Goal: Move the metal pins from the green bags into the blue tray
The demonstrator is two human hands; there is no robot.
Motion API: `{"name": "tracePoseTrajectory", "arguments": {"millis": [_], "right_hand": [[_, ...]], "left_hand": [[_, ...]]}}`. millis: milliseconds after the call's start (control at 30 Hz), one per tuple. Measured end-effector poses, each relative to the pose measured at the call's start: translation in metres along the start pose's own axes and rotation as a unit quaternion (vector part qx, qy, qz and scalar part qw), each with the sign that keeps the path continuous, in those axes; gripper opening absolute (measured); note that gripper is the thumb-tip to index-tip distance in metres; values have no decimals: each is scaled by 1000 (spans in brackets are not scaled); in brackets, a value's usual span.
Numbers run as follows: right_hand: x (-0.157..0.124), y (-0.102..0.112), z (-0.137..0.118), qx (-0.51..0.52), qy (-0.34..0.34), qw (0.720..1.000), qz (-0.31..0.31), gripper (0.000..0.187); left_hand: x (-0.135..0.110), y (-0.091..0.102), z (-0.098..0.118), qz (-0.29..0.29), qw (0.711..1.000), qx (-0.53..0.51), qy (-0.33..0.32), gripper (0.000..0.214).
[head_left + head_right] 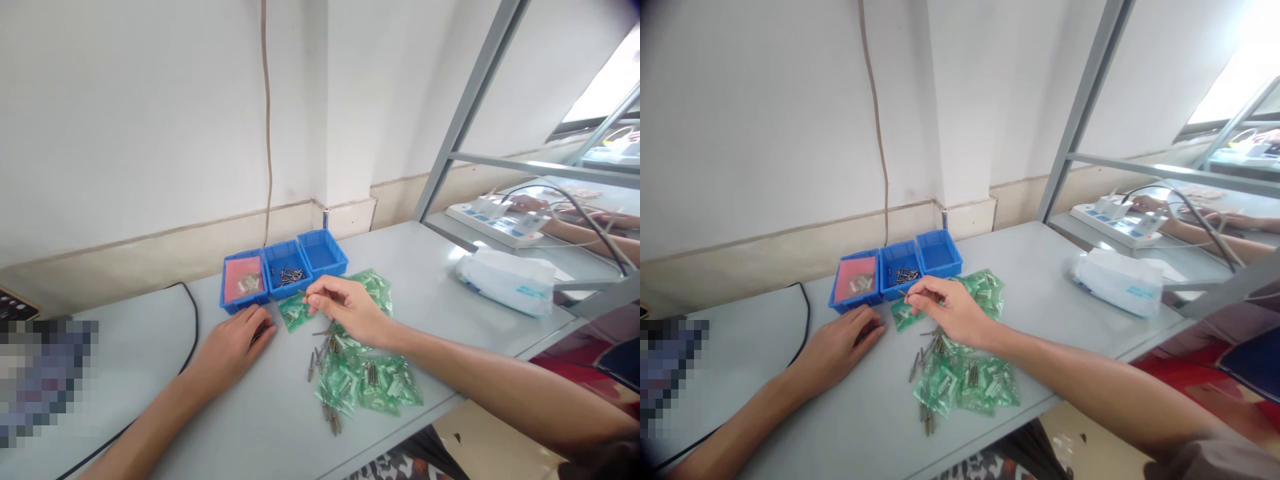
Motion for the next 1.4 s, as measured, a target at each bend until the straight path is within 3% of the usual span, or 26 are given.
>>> {"name": "tracePoseTrajectory", "arguments": {"millis": [833,1400], "right_hand": [[0,0,2,-25,-4,1000,-1,25],[0,0,2,-19,-6,1000,-1,23]], "left_hand": [[-1,3,3,23,1000,-10,-15,25],[0,3,2,-1,1000,-10,-3,23]]}}
Point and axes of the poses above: each hand's wrist, its own x-axis towards the middle knuckle, its own y-axis out of the back of the hand, z = x × y, the point moved 2 cm from there along x, towards the middle knuckle, and after that the axes turned 15 degrees about -z, right-handed, at the moved point
